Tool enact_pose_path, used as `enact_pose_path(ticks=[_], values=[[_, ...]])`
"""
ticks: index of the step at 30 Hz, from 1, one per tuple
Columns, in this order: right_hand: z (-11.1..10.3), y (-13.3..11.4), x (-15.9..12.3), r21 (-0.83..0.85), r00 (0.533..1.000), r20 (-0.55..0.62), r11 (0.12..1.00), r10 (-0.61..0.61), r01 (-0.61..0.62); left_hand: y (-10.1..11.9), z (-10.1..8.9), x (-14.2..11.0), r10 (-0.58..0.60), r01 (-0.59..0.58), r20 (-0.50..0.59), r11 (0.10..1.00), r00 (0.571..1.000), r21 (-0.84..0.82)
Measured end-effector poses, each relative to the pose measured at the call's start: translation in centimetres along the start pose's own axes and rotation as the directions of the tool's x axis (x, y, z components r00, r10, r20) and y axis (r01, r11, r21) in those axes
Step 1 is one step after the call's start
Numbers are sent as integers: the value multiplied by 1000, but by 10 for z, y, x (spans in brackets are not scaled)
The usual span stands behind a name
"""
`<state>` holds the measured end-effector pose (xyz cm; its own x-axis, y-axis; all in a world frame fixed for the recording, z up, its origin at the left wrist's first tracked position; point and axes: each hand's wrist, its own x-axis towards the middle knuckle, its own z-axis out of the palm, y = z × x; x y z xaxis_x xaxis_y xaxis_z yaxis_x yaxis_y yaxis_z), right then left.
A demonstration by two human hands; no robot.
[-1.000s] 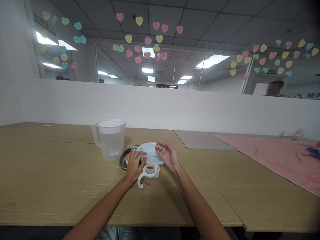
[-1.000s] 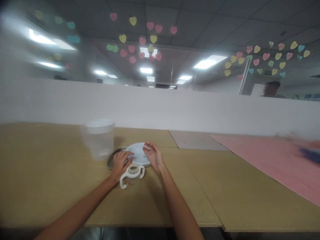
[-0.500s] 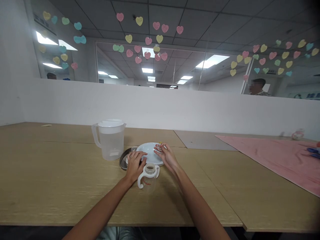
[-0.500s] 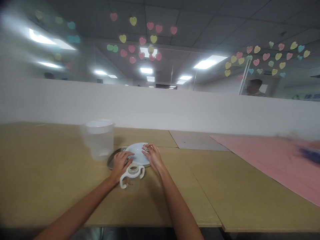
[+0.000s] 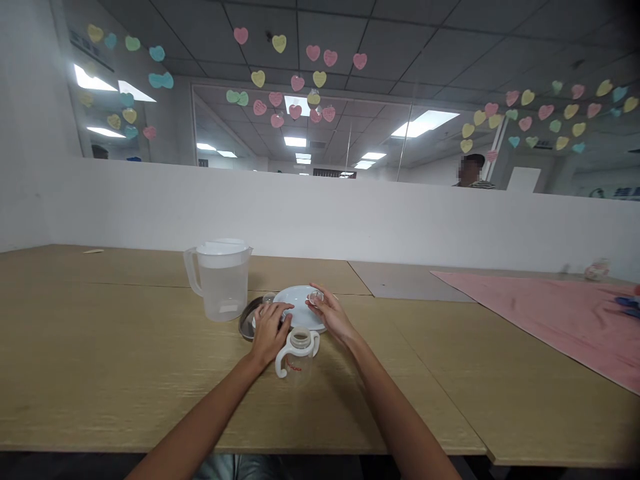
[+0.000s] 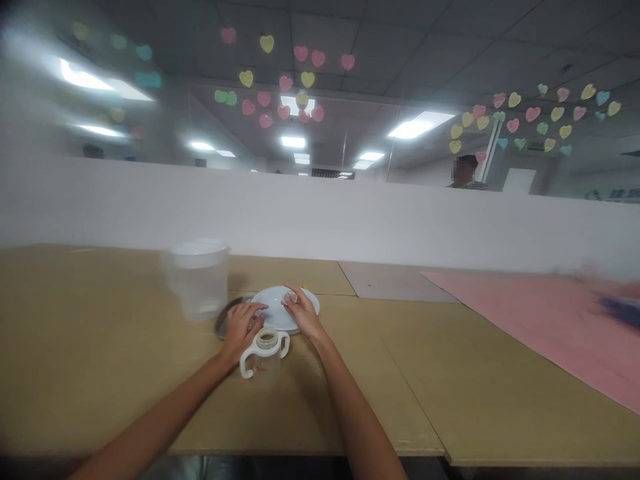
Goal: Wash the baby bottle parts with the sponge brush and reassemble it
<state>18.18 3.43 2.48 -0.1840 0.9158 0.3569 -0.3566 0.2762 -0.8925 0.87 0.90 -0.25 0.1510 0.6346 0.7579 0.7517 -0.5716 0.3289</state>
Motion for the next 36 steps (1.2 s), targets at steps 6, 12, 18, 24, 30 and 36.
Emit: enact_pose_path(ticks=[6,12,18,24,30,36], values=[[-4,7,1,-154,996,-32,985,-80,75,-4,0,2,-25,24,-50,999,998,-21],[-1,2,-6,-316,983,0,932,-186,176,-4,0,1,-9,4,-93,999,996,-54],[3,-4,-12,-488,963,87,831,-257,266,-4,-1,2,18,-20,-79,999,997,-30],[1,-1,-11,-586,929,149,727,-338,358,-3,-1,3,29,-28,-52,1000,998,10],[-5,6,-6,-598,899,172,682,-402,420,0,-2,1,148,-148,14,989,989,18],[1,4,-8,-565,880,110,700,-461,437,-2,0,2,102,-101,-21,995,995,23]])
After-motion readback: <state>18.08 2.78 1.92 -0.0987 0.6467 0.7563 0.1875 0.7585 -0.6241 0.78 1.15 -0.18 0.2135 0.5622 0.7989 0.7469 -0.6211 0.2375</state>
